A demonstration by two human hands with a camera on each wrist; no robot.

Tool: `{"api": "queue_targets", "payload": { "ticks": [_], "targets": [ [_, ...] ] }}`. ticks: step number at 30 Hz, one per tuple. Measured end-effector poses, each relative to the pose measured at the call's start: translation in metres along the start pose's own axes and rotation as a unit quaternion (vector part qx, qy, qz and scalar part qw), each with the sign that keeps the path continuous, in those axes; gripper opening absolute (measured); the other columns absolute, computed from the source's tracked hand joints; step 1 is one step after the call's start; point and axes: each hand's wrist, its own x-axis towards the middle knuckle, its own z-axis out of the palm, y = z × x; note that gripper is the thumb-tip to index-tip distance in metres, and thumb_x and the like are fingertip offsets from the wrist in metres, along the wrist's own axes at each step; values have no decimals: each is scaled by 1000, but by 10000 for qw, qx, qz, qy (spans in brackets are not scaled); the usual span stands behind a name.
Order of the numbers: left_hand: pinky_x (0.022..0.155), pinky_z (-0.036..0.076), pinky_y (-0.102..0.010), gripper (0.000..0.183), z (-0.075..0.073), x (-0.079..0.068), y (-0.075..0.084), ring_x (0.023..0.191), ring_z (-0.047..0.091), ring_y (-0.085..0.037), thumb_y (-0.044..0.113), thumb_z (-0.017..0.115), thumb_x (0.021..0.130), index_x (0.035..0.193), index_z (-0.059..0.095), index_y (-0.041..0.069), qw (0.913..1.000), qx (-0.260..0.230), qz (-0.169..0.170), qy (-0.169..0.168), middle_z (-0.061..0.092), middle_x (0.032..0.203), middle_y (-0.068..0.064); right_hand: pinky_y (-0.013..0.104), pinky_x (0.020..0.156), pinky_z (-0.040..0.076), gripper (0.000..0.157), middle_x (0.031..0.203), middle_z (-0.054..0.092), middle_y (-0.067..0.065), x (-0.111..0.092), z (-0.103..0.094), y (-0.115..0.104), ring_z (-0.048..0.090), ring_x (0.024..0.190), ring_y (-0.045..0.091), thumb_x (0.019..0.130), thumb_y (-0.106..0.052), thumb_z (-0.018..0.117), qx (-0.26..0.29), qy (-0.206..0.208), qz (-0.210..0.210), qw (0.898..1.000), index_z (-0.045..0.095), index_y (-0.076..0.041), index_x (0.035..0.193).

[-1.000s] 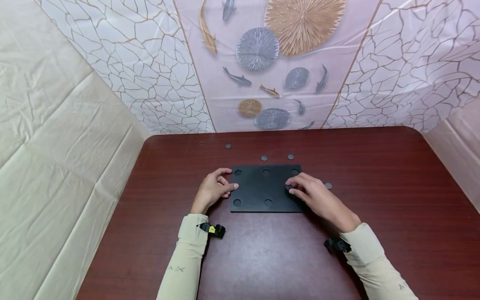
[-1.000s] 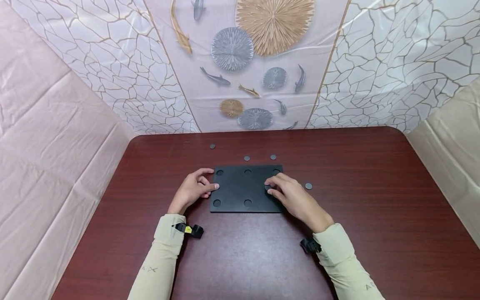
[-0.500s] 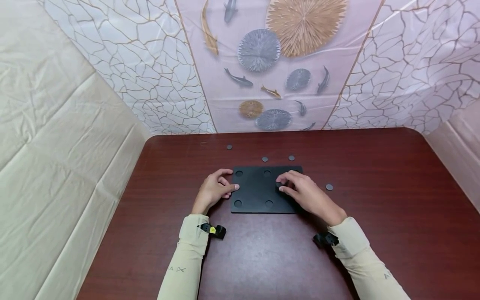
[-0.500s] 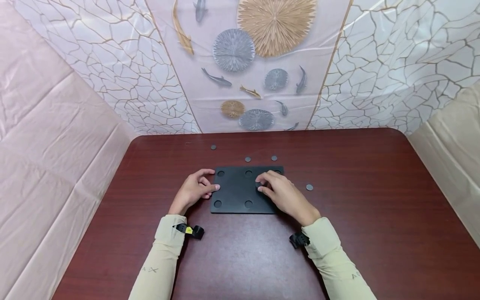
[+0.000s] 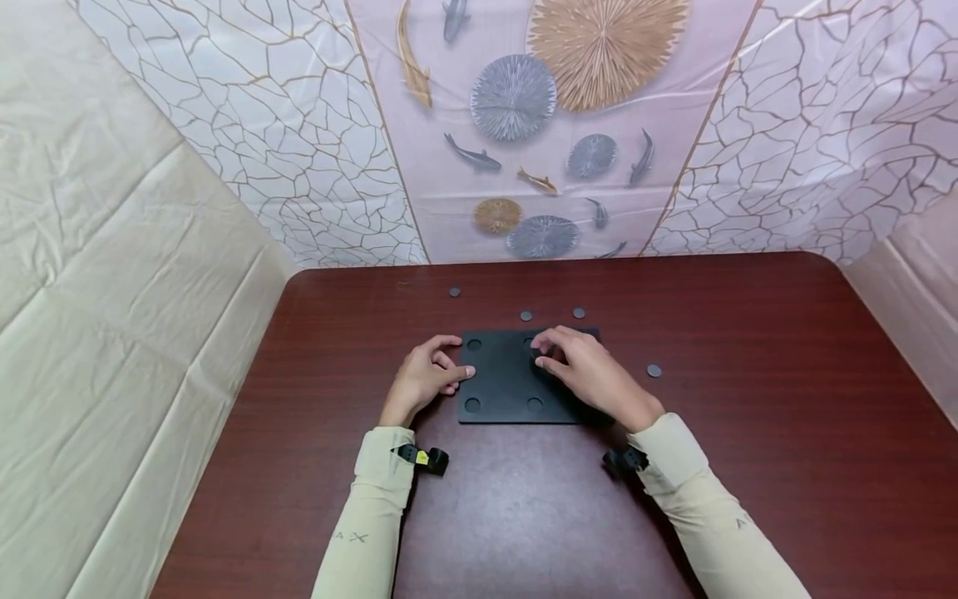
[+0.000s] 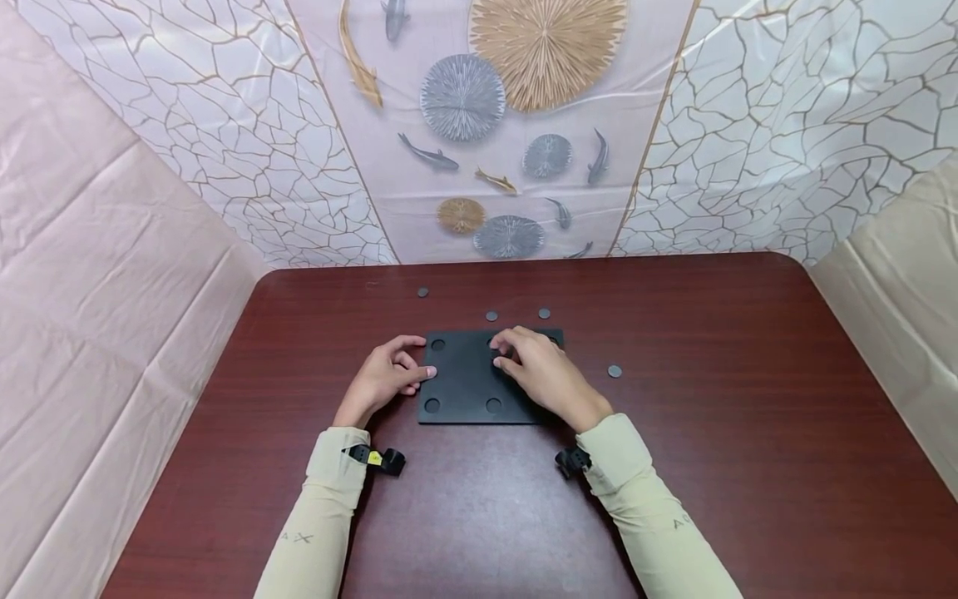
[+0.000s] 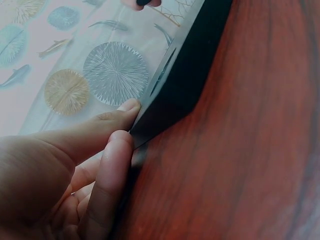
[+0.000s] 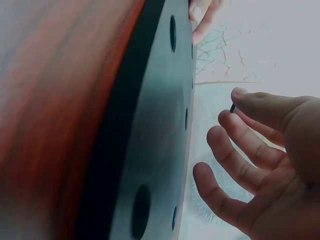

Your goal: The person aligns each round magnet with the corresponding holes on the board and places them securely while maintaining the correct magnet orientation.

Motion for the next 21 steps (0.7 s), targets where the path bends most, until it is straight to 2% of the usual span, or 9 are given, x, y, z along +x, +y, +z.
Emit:
{"api": "queue_targets", "payload": {
  "ticks": [12, 21],
  "targets": [
    [62, 61, -28, 58, 1, 0, 0, 63, 67, -16, 16, 89, 88, 140, 64, 17, 9999, -91, -45, 8, 69, 83, -7, 38, 81, 58, 24, 112, 67, 7, 21, 11, -11, 65, 94, 20, 103, -16, 71, -99, 22, -143, 9998, 72, -4, 123],
    [61, 60, -27, 57, 2, 2, 0, 61, 67, -15, 15, 89, 88, 139, 65, 17, 9999, -125, -55, 23, 68, 82, -6, 39, 83, 58, 26, 115, 68, 8, 36, 17, -17, 67, 97, 21, 103, -16, 71, -226, -31, -79, 9997, 71, -5, 126]
  ]
}}
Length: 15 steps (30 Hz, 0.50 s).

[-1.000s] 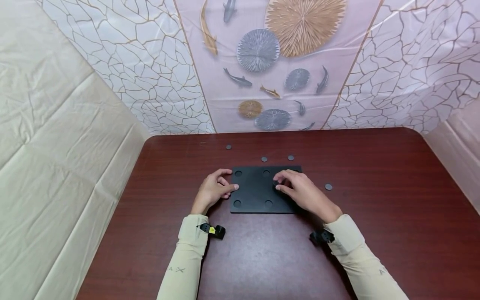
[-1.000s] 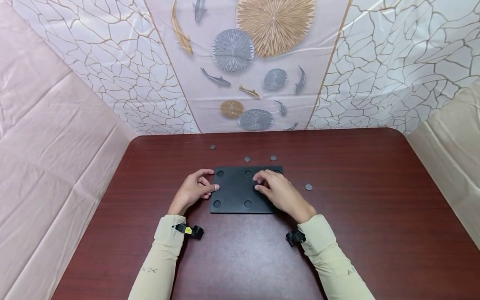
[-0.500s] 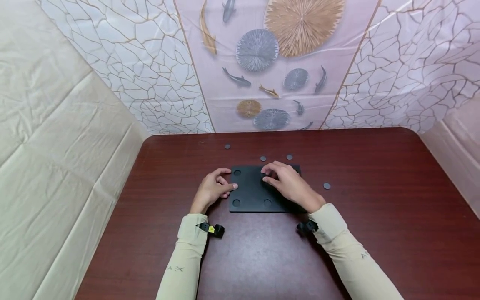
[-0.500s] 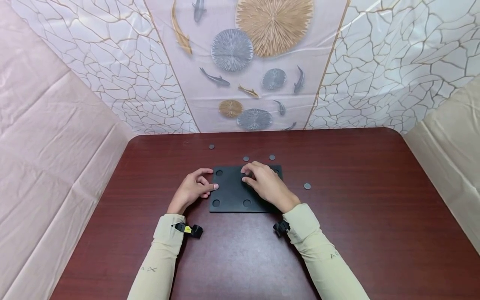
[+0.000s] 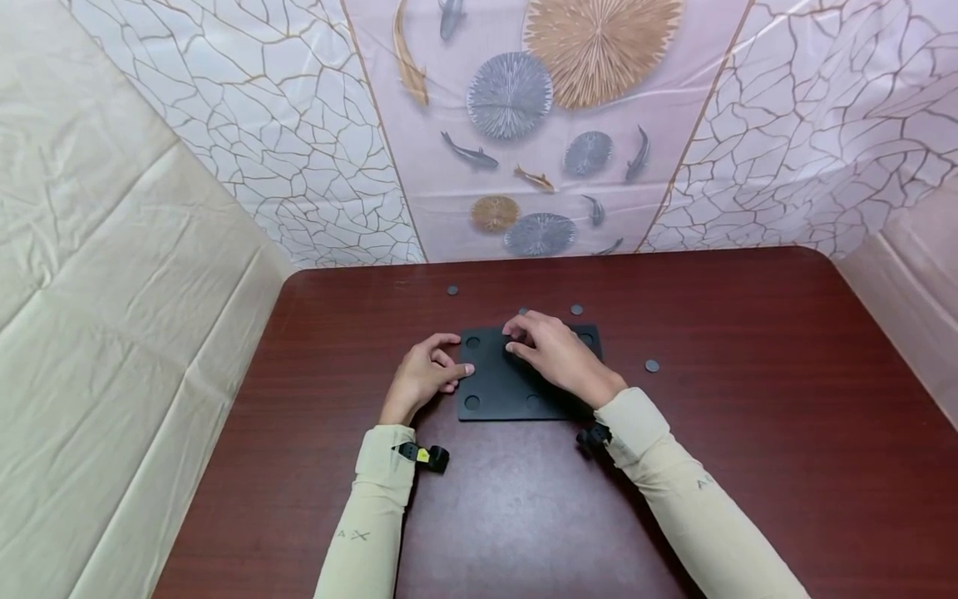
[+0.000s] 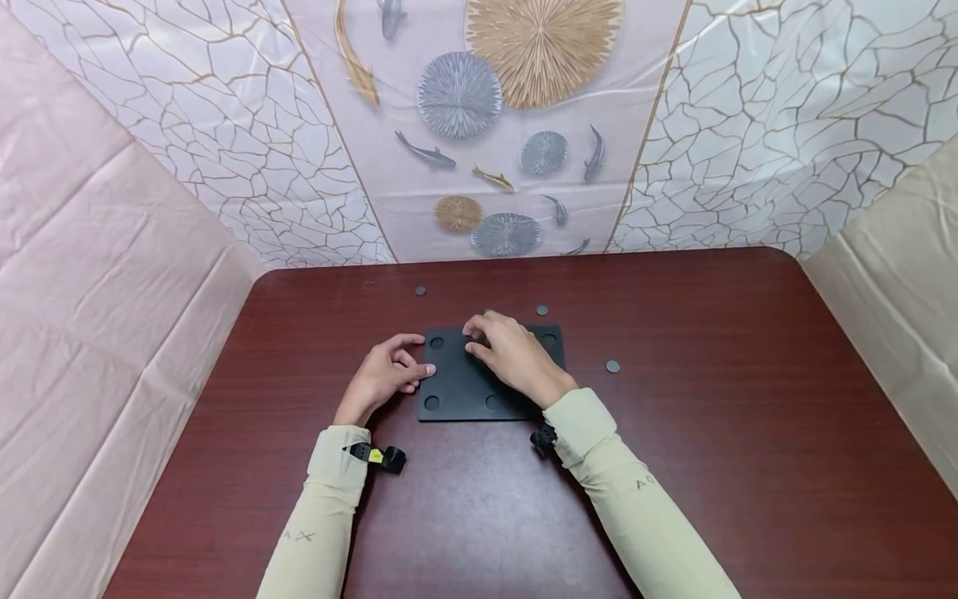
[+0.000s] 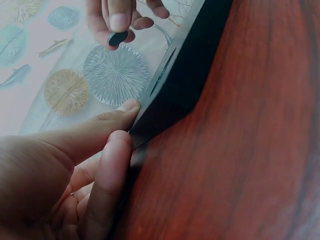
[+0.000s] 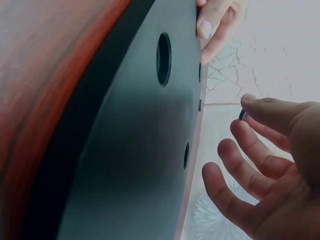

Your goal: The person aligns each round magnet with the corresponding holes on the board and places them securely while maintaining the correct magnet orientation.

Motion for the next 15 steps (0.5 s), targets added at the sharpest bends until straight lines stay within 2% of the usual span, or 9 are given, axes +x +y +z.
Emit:
{"api": "queue_targets", "payload": {
  "ticks": [8, 15],
  "targets": [
    [61, 60, -27, 56, 0, 0, 1, 62, 67, -15, 14, 89, 88, 139, 65, 17, 10000, -37, -45, 8, 69, 82, -6, 39, 84, 58, 26, 116, 68, 9, 17, 5, -8, 66, 98, 22, 104, -13, 70, 16, -271, -19, 9996, 70, -3, 127],
    [60, 60, -27, 56, -1, 0, 2, 62, 67, -14, 13, 88, 88, 139, 65, 15, 10000, -49, -36, -38, 68, 83, -7, 41, 88, 58, 25, 118, 69, 9, 28, 10, -12, 67, 101, 21, 105, -14, 69, -192, -496, -3, 9986, 69, -5, 128]
  ]
}}
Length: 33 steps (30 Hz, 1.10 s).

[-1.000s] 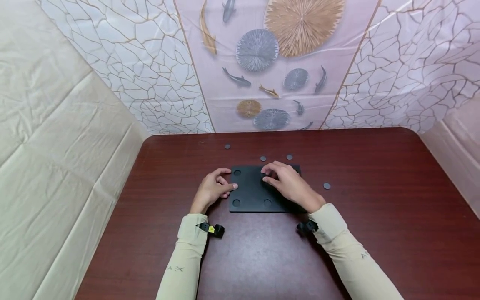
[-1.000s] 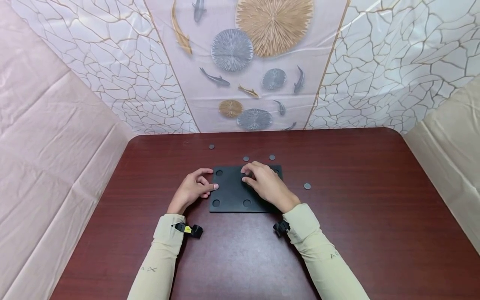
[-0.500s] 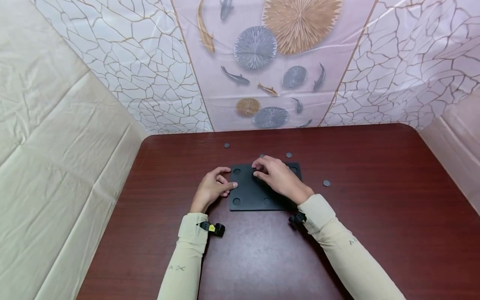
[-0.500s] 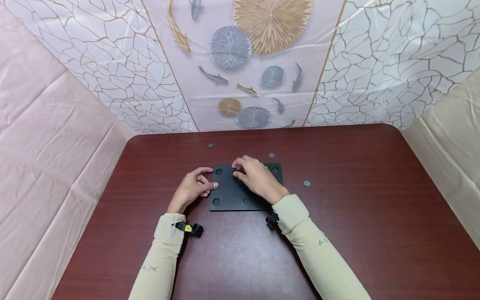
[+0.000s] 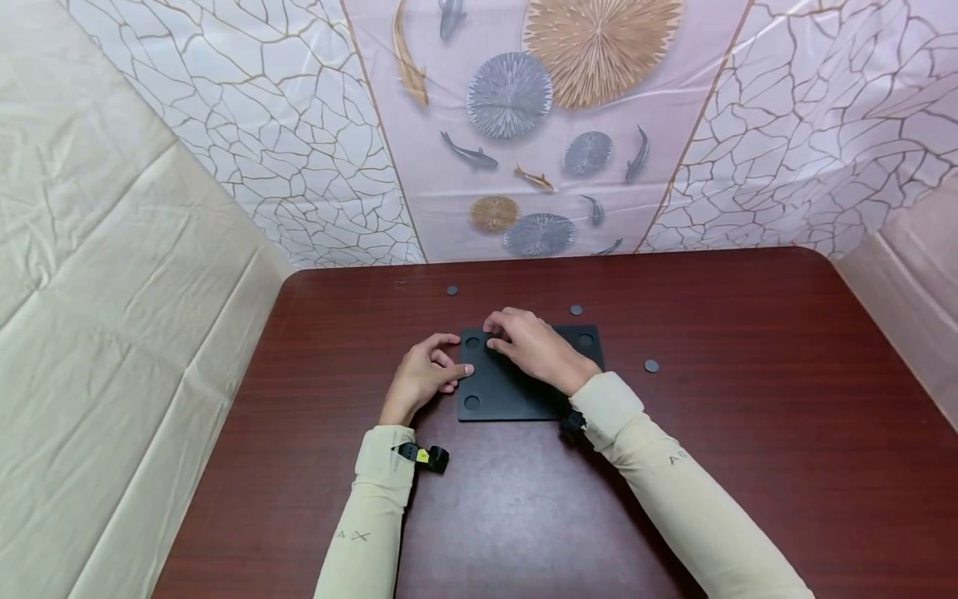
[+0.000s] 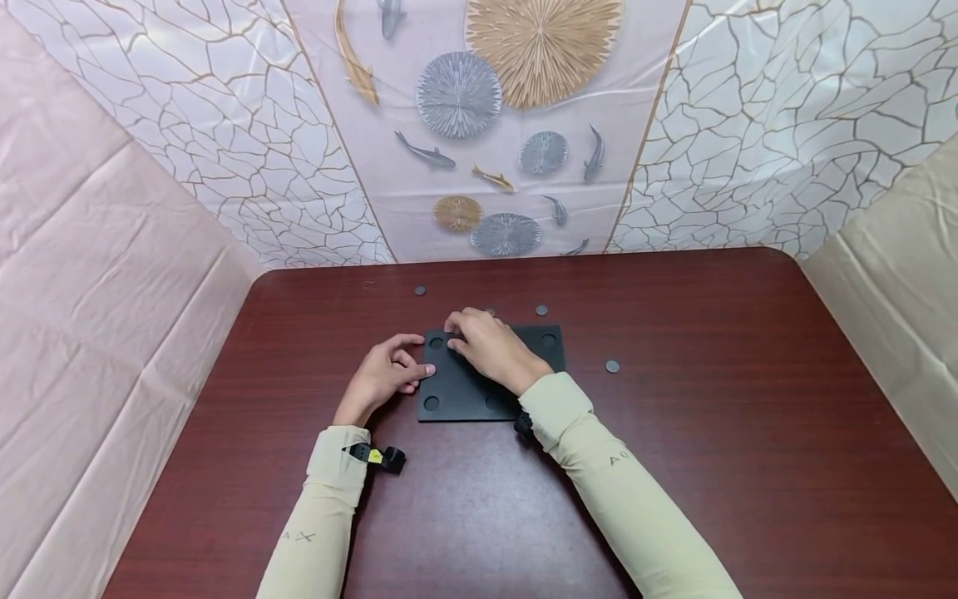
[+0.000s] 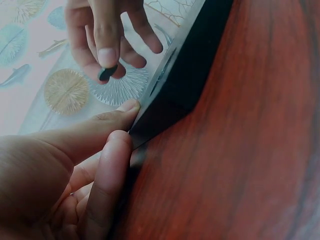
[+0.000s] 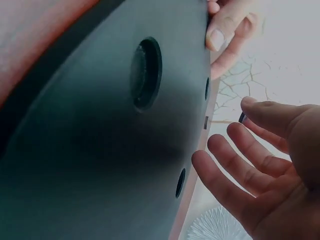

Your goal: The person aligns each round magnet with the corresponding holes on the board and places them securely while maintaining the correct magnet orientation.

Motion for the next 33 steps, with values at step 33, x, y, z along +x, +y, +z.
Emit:
{"api": "queue_targets", "payload": {
  "ticks": [33],
  "targets": [
    [60, 61, -29, 57, -1, 2, -1, 62, 68, -16, 15, 88, 89, 140, 64, 17, 10000, -27, -22, -41, 69, 83, -8, 38, 79, 58, 23, 114, 71, 9, 25, 18, -1, 69, 94, 21, 106, -19, 67, -481, -256, 258, 9982, 71, -8, 126]
  ]
}}
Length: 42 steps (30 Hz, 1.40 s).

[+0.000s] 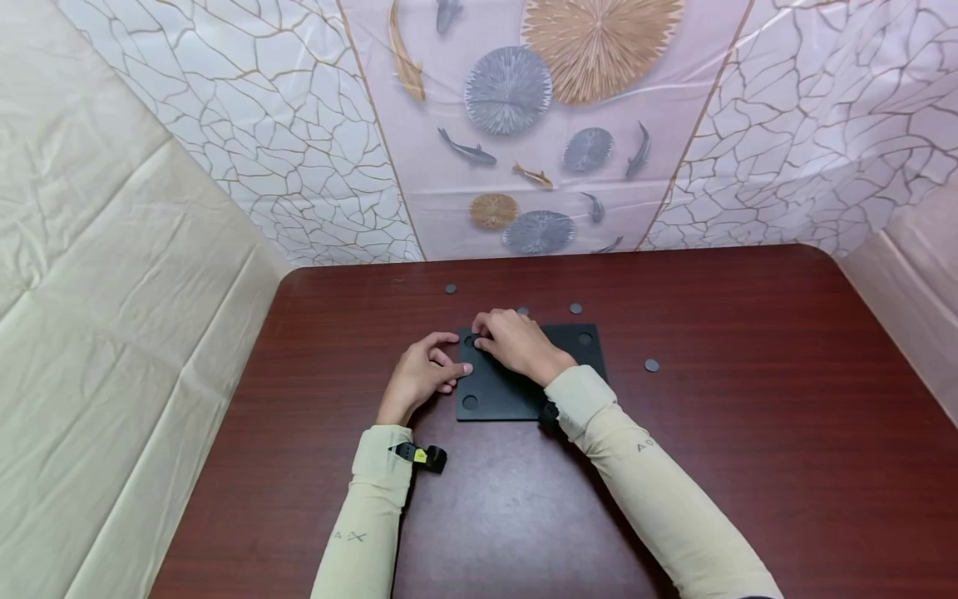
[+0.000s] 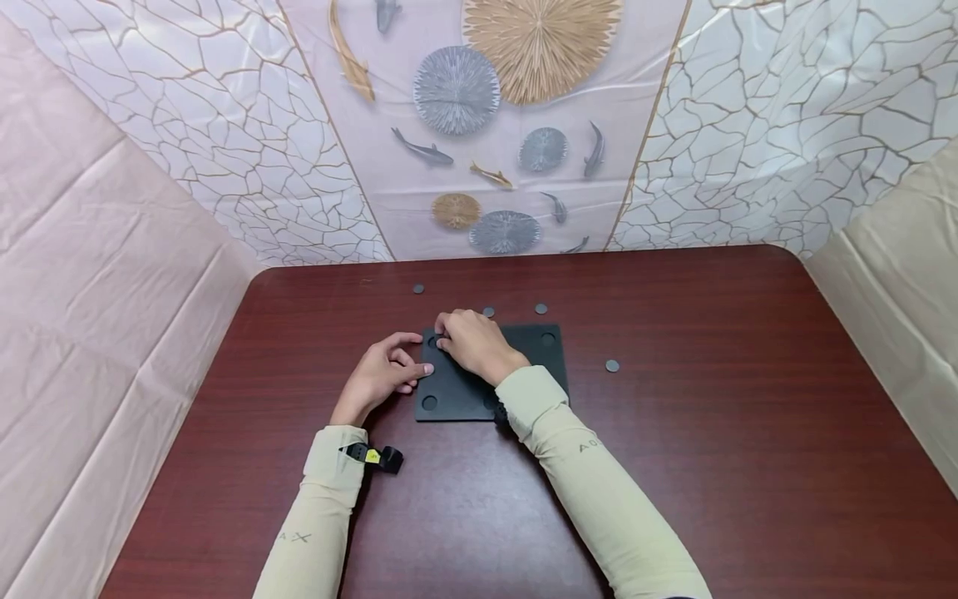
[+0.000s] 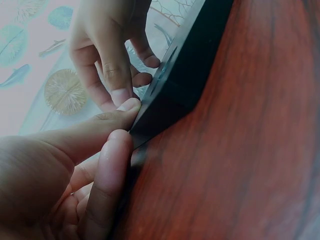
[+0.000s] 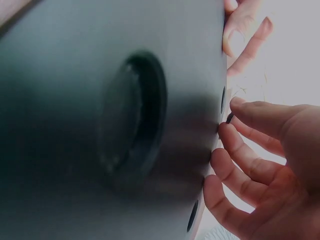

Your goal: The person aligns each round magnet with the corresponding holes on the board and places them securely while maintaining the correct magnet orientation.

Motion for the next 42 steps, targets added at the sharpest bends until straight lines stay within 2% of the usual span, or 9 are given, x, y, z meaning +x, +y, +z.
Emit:
{"api": "queue_targets", "payload": {
  "ticks": [17, 24, 34, 42],
  "targets": [
    [59, 61, -29, 55, 1, 2, 2, 63, 68, -16, 13, 88, 89, 139, 65, 16, 10000, -4, 74, 5, 69, 82, -7, 36, 80, 58, 18, 106, 70, 8, 9, 7, -6, 68, 92, 20, 104, -21, 71, -229, 151, 212, 9994, 74, -8, 116],
    [60, 61, -29, 57, 2, 0, 1, 63, 68, -17, 15, 88, 89, 141, 64, 17, 10000, 44, 36, -42, 69, 82, -8, 33, 74, 59, 11, 103, 73, 7, 7, 10, -10, 69, 82, 18, 102, -15, 73, 393, 283, 596, 9970, 76, -8, 110],
    [61, 61, -29, 57, 0, -2, -1, 65, 68, -18, 14, 88, 89, 141, 63, 17, 10000, 15, -14, -5, 69, 84, -8, 33, 75, 60, 11, 106, 77, 9, 4, 15, -16, 72, 85, 18, 102, -12, 71, 431, 600, 395, 9965, 80, -6, 105],
    [60, 60, -28, 58, 3, -1, -1, 64, 67, -17, 13, 88, 88, 141, 64, 16, 10000, -30, 14, -15, 68, 82, -8, 34, 80, 61, 13, 112, 77, 10, 3, 16, -17, 73, 92, 19, 104, -10, 69, 479, 551, 470, 9962, 79, -5, 110]
  ]
}}
